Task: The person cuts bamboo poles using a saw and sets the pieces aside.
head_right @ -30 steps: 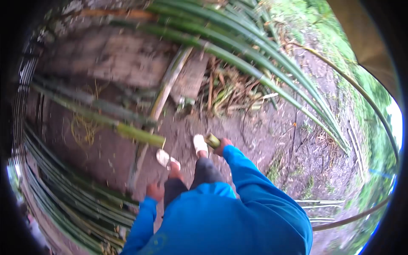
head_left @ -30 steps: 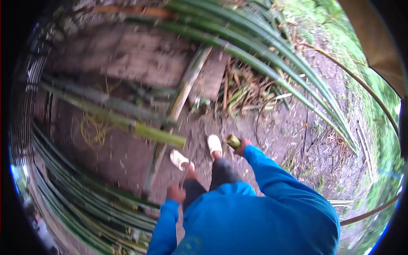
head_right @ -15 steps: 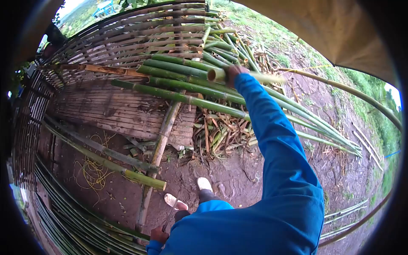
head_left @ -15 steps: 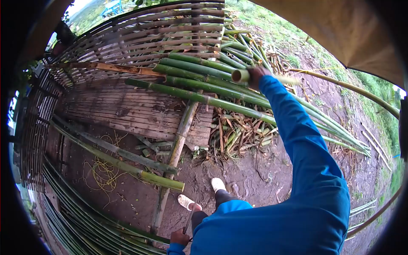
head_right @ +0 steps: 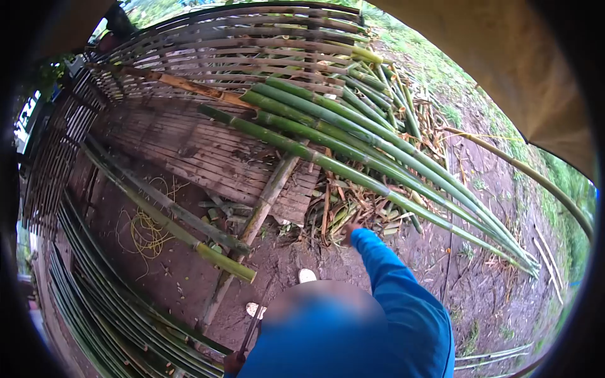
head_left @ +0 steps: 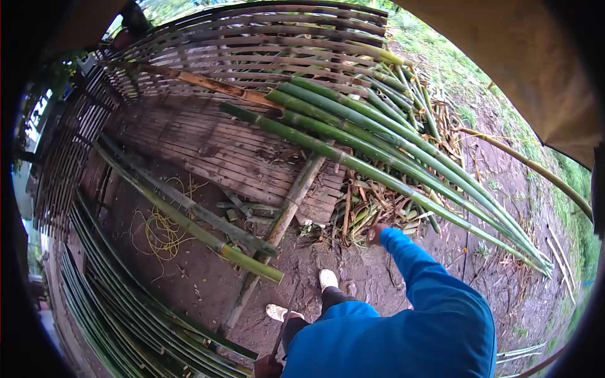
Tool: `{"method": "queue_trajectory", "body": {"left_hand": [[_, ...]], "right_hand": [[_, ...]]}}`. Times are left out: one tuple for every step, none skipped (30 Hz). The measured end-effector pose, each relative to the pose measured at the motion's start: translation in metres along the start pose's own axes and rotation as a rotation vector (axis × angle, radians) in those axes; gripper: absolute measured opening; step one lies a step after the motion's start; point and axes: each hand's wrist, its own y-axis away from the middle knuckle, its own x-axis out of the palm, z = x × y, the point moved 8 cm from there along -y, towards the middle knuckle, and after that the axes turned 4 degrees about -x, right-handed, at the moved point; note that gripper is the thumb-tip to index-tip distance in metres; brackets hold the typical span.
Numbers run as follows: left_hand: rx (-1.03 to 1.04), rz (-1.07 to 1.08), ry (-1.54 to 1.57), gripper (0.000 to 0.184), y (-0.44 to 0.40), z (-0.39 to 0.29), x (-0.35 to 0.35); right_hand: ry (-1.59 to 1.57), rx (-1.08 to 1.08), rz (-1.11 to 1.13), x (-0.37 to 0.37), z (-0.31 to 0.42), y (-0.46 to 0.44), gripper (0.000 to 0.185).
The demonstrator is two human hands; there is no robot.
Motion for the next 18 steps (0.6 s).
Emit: {"method": "queue_trajectory", "body": {"left_hand": [[-0.011, 0.034, -0.044, 0.031, 0.011, 0.02, -0.003], [-0.024, 0.07, -0.09, 0.036, 0.025, 0.039, -0.009], [-0.037, 0.108, -0.137, 0.042, 0.04, 0.057, -0.015], [-0.048, 0.148, -0.183, 0.048, 0.056, 0.072, -0.021], [-0.059, 0.188, -0.227, 0.054, 0.072, 0.082, -0.024], [-0.066, 0.104, -0.132, 0.051, 0.088, 0.059, -0.046], [-0.077, 0.014, -0.032, 0.048, 0.104, 0.015, -0.075], [-0.098, -0.08, 0.071, 0.046, 0.115, -0.012, -0.096], [-0.137, -0.199, 0.053, 0.034, 0.115, -0.003, -0.104], [-0.192, -0.324, 0.037, 0.024, 0.121, 0.009, -0.111], [-0.239, -0.364, 0.135, 0.019, 0.124, -0.018, -0.124], [-0.275, -0.41, 0.232, 0.014, 0.126, -0.037, -0.137], [-0.321, -0.462, 0.289, 0.014, 0.137, -0.023, -0.134], [-0.353, -0.511, 0.344, 0.014, 0.139, -0.006, -0.13], [-0.376, -0.554, 0.4, 0.016, 0.139, 0.009, -0.125], [-0.385, -0.586, 0.405, 0.015, 0.144, 0.021, -0.12], [-0.391, -0.612, 0.406, 0.015, 0.151, 0.034, -0.114], [-0.393, -0.634, 0.406, 0.015, 0.156, 0.044, -0.109]], "right_hand": [[-0.011, -0.052, -0.017, 0.019, 0.024, 0.001, 0.067], [-0.025, -0.105, -0.032, 0.03, 0.052, 0.003, 0.068], [-0.153, -0.16, 0.006, 0.034, 0.084, 0.005, 0.07], [-0.281, -0.212, 0.044, 0.039, 0.116, 0.007, 0.071], [-0.315, -0.272, -0.01, 0.047, 0.143, 0.0, 0.071], [-0.345, -0.336, -0.063, 0.054, 0.171, -0.007, 0.07], [-0.279, -0.34, -0.11, 0.045, 0.208, -0.001, 0.073], [-0.209, -0.351, -0.15, 0.035, 0.247, 0.009, 0.076], [-0.134, -0.376, -0.181, 0.031, 0.279, 0.015, 0.079], [-0.104, -0.35, -0.118, 0.05, 0.294, -0.001, 0.083], [-0.066, -0.333, -0.054, 0.073, 0.311, -0.025, 0.088], [-0.026, -0.314, -0.001, 0.09, 0.328, -0.042, 0.093], [-0.108, -0.317, -0.005, 0.101, 0.333, -0.052, 0.095], [-0.189, -0.321, -0.009, 0.112, 0.339, -0.061, 0.097], [-0.249, -0.368, -0.169, 0.127, 0.334, -0.081, 0.091], [-0.256, -0.316, -0.081, 0.13, 0.339, -0.079, 0.083], [-0.266, -0.256, 0.004, 0.134, 0.338, -0.074, 0.075], [-0.275, -0.19, 0.085, 0.135, 0.342, -0.063, 0.067]]}}
